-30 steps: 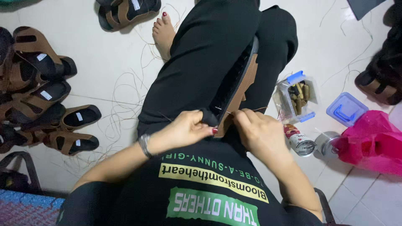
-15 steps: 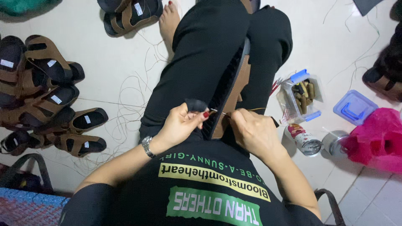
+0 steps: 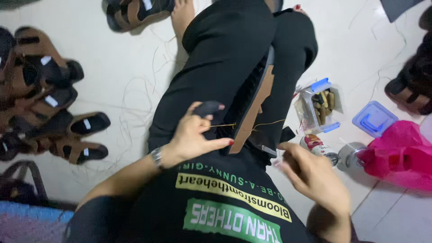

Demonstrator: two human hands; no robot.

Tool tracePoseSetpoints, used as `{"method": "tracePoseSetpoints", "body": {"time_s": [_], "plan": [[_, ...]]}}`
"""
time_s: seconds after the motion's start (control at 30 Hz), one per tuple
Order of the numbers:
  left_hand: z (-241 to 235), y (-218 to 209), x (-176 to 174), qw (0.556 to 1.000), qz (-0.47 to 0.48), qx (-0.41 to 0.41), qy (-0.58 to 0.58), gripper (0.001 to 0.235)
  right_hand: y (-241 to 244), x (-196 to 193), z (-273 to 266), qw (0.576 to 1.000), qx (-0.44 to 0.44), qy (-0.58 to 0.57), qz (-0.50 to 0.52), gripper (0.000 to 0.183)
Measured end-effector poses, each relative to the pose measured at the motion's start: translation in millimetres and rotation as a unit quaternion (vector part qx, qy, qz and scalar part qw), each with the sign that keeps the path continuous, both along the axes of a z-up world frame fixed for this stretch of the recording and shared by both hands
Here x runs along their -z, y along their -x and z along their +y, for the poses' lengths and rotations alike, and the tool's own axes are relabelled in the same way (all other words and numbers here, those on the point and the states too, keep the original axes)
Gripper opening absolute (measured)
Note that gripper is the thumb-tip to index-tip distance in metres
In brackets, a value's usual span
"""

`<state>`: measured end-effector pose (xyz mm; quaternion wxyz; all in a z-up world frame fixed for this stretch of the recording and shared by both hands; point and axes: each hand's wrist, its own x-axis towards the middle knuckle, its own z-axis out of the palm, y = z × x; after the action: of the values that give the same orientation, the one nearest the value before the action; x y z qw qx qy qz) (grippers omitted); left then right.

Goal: The person sits on the floor and sews a brown sandal using a needle and thread. They repeatedly pull the thread through the sole and upper of the sandal, adjusting the sandal's position as needed.

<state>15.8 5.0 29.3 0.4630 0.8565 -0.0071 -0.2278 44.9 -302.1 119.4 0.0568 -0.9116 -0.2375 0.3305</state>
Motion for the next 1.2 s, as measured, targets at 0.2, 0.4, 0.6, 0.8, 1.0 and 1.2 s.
{"method": "tracePoseSetpoints", "body": {"time_s": [0.2, 0.4, 0.6, 0.8, 1.0, 1.2], "plan": [[7.1, 1.3, -7.4, 0.993, -0.059, -0.051, 0.093, 0.082, 13.3, 71.9, 37.6, 0.892, 0.226, -0.375, -0.115, 0.055], [-11.2, 6.0, 14.0, 0.995, -0.037, 0.083, 0.046, 0.099, 16.0, 97.5, 24.2, 0.882, 0.261, -0.353, -0.170, 0.026], [-10.6, 15.9, 35.0, 0.991, -0.067, 0.005, 0.117, 0.078, 12.1, 78.9, 13.4, 0.959, 0.101, -0.192, -0.184, 0.031], [41.3, 3.7, 19.3, 0.966, -0.235, -0.102, 0.019, 0.014, 19.2, 115.6, -53.8, 0.863, 0.211, -0.248, -0.387, 0.032], [116.0, 2.8, 8.8, 0.896, -0.198, -0.043, -0.396, 0.016, 26.6, 120.1, -211.9, 0.721, 0.330, 0.013, -0.609, 0.009], [22.2, -1.9, 3.9, 0.983, -0.129, 0.127, -0.038, 0.033, -5.8, 48.5, 34.2, 0.920, 0.182, -0.345, -0.038, 0.054]]}}
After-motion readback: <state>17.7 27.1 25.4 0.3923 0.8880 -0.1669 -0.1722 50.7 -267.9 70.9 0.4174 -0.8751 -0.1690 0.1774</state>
